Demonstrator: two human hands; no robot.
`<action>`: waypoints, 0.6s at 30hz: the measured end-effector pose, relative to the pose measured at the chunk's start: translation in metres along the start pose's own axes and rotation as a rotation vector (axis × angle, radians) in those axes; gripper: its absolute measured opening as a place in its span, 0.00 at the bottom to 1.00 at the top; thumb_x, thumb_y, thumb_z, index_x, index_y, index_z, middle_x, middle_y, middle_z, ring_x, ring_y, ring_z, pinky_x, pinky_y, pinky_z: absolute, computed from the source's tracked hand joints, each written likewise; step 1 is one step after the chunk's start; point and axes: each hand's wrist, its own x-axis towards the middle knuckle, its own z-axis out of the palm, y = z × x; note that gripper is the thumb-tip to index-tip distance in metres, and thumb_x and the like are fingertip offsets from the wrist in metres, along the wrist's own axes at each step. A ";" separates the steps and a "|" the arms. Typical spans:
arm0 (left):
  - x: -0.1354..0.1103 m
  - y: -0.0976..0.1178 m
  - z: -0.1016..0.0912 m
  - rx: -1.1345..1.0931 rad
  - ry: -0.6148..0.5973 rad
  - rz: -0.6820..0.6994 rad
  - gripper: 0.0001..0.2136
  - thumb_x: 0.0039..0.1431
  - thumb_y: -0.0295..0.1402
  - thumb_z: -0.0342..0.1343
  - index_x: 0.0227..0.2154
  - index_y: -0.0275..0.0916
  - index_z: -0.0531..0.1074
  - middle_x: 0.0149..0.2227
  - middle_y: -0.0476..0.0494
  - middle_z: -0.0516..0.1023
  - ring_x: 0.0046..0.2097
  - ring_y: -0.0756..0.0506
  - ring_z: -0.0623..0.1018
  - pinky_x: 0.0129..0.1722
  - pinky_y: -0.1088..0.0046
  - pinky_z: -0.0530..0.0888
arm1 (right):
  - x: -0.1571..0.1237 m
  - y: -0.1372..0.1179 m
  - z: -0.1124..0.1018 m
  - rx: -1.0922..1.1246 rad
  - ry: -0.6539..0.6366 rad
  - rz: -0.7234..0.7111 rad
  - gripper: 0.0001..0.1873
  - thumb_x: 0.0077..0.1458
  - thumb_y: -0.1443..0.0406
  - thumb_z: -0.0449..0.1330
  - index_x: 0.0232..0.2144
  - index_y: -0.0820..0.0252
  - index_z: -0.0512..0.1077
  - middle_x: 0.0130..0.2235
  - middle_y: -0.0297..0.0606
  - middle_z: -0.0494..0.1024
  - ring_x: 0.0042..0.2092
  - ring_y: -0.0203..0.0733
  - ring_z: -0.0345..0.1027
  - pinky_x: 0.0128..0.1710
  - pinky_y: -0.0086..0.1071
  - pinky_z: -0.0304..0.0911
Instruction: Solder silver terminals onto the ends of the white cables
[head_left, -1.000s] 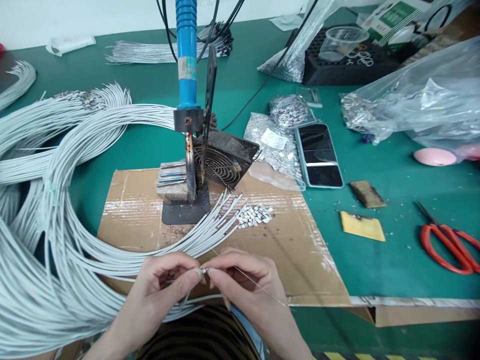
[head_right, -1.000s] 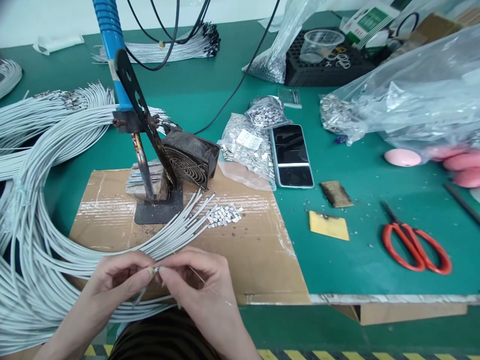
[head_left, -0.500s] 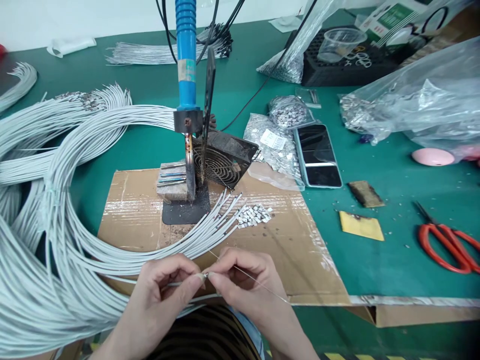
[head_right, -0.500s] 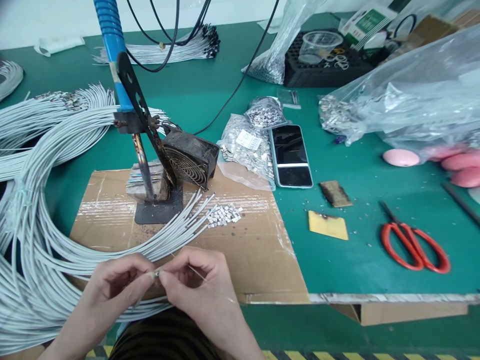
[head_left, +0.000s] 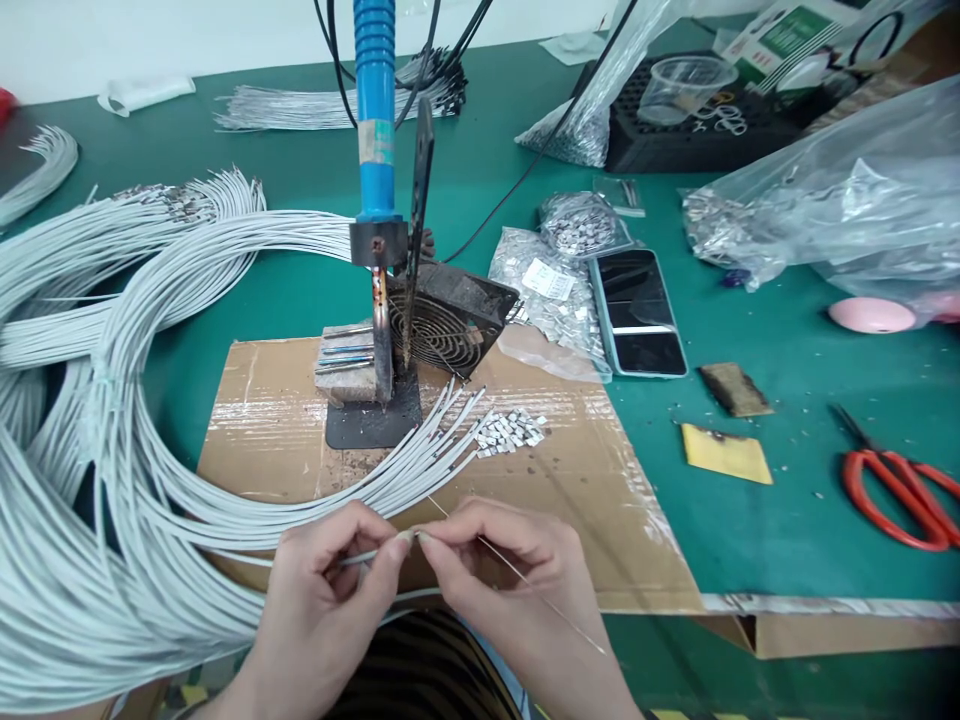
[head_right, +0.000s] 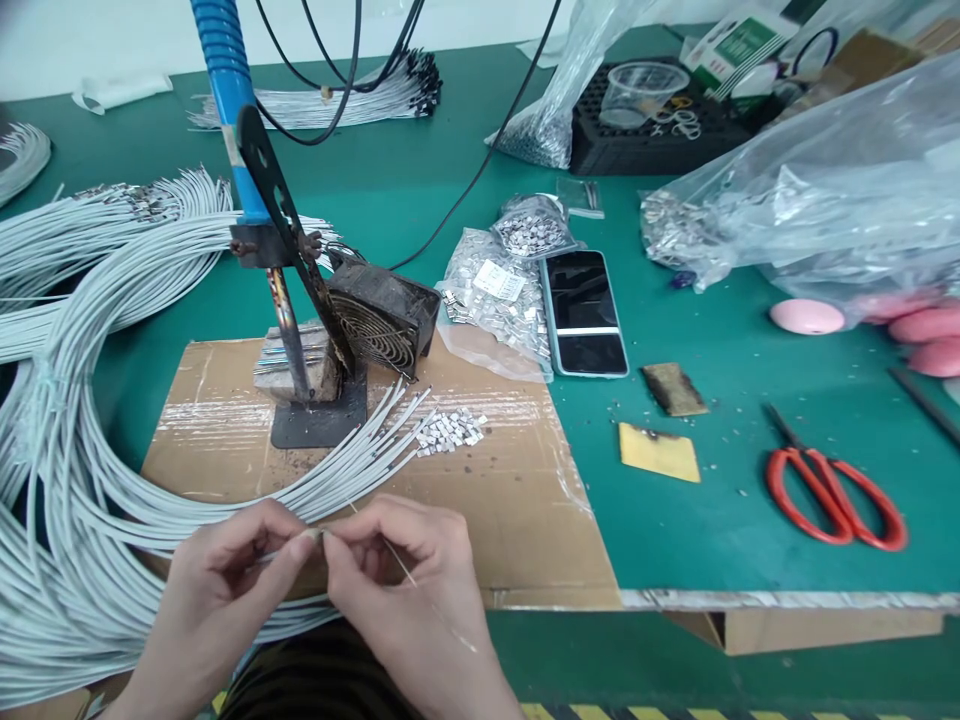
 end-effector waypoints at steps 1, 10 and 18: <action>-0.001 -0.002 0.002 -0.005 0.019 0.018 0.14 0.59 0.38 0.62 0.21 0.38 0.73 0.20 0.54 0.64 0.25 0.51 0.59 0.25 0.74 0.56 | -0.001 0.001 0.004 0.013 0.046 -0.002 0.10 0.54 0.68 0.67 0.21 0.59 0.79 0.20 0.29 0.70 0.23 0.31 0.57 0.21 0.25 0.54; -0.003 -0.011 0.007 -0.352 -0.011 -0.052 0.12 0.61 0.41 0.65 0.28 0.38 0.76 0.24 0.50 0.75 0.27 0.50 0.70 0.27 0.78 0.65 | -0.012 0.016 0.035 -0.100 0.320 -0.439 0.14 0.55 0.79 0.65 0.35 0.55 0.81 0.24 0.29 0.76 0.24 0.33 0.64 0.24 0.26 0.62; 0.009 -0.006 0.000 -0.360 -0.033 -0.097 0.09 0.56 0.35 0.69 0.28 0.37 0.77 0.21 0.55 0.70 0.23 0.54 0.63 0.22 0.82 0.59 | 0.005 -0.001 -0.002 -0.169 0.009 -0.307 0.11 0.66 0.68 0.61 0.31 0.57 0.78 0.27 0.32 0.77 0.27 0.35 0.69 0.27 0.27 0.63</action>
